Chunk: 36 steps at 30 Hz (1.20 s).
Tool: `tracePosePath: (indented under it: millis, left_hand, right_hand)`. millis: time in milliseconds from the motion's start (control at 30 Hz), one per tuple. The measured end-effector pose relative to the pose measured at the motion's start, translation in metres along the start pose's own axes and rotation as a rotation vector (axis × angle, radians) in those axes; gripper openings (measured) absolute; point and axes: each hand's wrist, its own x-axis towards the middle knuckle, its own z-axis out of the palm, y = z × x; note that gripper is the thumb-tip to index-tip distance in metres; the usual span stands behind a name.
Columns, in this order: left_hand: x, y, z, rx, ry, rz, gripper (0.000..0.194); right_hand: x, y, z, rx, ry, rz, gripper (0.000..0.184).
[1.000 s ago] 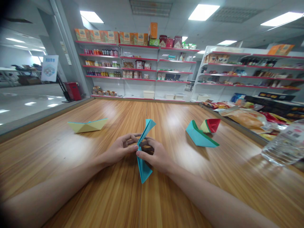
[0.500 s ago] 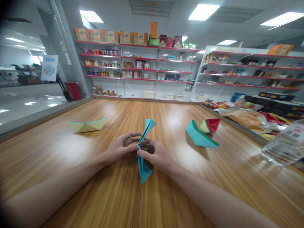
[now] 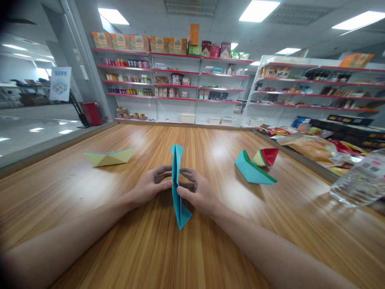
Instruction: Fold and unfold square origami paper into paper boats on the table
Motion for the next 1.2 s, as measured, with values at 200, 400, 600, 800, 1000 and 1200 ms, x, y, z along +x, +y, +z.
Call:
tracePosePath:
  millis: [200, 400, 600, 800, 1000, 1200]
  left_hand:
    - [-0.001, 0.003, 0.0, -0.021, 0.011, -0.018, 0.043]
    - [-0.002, 0.001, -0.002, -0.029, 0.035, -0.032, 0.043]
    - [-0.002, 0.003, -0.003, -0.041, 0.056, -0.037, 0.044]
    - [-0.003, 0.003, -0.003, -0.089, 0.066, -0.049, 0.049]
    - [-0.002, 0.002, -0.005, -0.118, 0.087, -0.019, 0.051]
    - [-0.001, -0.002, -0.006, -0.135, 0.12, 0.018, 0.052]
  right_hand:
    - [0.001, -0.001, -0.001, -0.067, 0.02, -0.047, 0.051]
    - [0.0, -0.003, 0.0, -0.096, 0.049, -0.008, 0.045]
    - [0.001, -0.006, 0.001, -0.139, 0.113, -0.069, 0.041]
    - [0.0, -0.004, 0.0, -0.228, 0.185, -0.09, 0.039]
    - [0.0, 0.003, -0.003, -0.23, 0.233, -0.134, 0.039]
    - [-0.002, 0.003, -0.002, -0.281, 0.326, -0.152, 0.035]
